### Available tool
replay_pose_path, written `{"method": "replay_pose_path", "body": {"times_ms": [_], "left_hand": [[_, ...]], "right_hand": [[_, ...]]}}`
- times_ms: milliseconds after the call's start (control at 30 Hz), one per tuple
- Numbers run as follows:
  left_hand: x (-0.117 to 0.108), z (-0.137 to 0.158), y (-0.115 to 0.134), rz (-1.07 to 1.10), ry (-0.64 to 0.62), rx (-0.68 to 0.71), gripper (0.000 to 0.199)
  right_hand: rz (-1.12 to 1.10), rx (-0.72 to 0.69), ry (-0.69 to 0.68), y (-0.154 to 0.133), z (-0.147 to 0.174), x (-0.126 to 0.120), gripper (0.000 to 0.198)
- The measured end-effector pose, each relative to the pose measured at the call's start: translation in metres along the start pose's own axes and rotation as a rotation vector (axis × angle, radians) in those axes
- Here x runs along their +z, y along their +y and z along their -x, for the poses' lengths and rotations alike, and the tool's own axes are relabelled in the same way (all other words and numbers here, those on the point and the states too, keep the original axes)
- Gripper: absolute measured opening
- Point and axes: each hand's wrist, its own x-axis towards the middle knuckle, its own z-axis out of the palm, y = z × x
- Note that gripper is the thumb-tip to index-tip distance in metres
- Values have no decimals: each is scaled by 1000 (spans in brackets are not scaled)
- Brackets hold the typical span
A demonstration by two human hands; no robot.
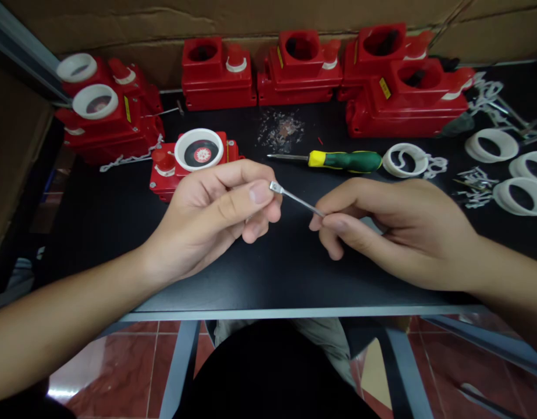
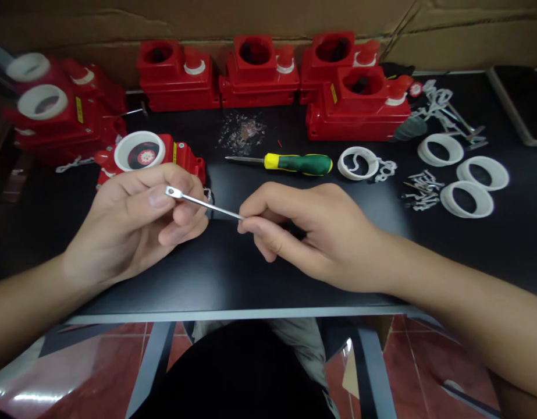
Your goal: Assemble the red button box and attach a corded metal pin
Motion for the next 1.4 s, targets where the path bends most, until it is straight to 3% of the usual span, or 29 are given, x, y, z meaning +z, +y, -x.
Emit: {"method": "replay_pose_path", "body": {"times_ms": [200, 300, 567, 833, 1233, 1400], "left_hand": [[2, 0, 0, 15, 29, -2, 24], [2, -1, 0, -30, 72, 6, 24], [0, -1, -3, -69, 112, 70, 13], [-1, -2, -7, -134, 146, 132, 2], [-3, 3, -8, -364, 201, 227, 11], [-1, 5, 1, -528, 210, 238, 10]], "right_hand": [[265, -144, 149, -3, 3, -5, 19], [342, -146, 169, -3, 5, -6, 21], [353, -98, 165, 0, 5, -4, 22], [477, -147, 160, 5, 8, -7, 26], [508, -270, 132, 12, 2, -1, 13], [457, -216, 108, 9, 3, -4, 17]]}}
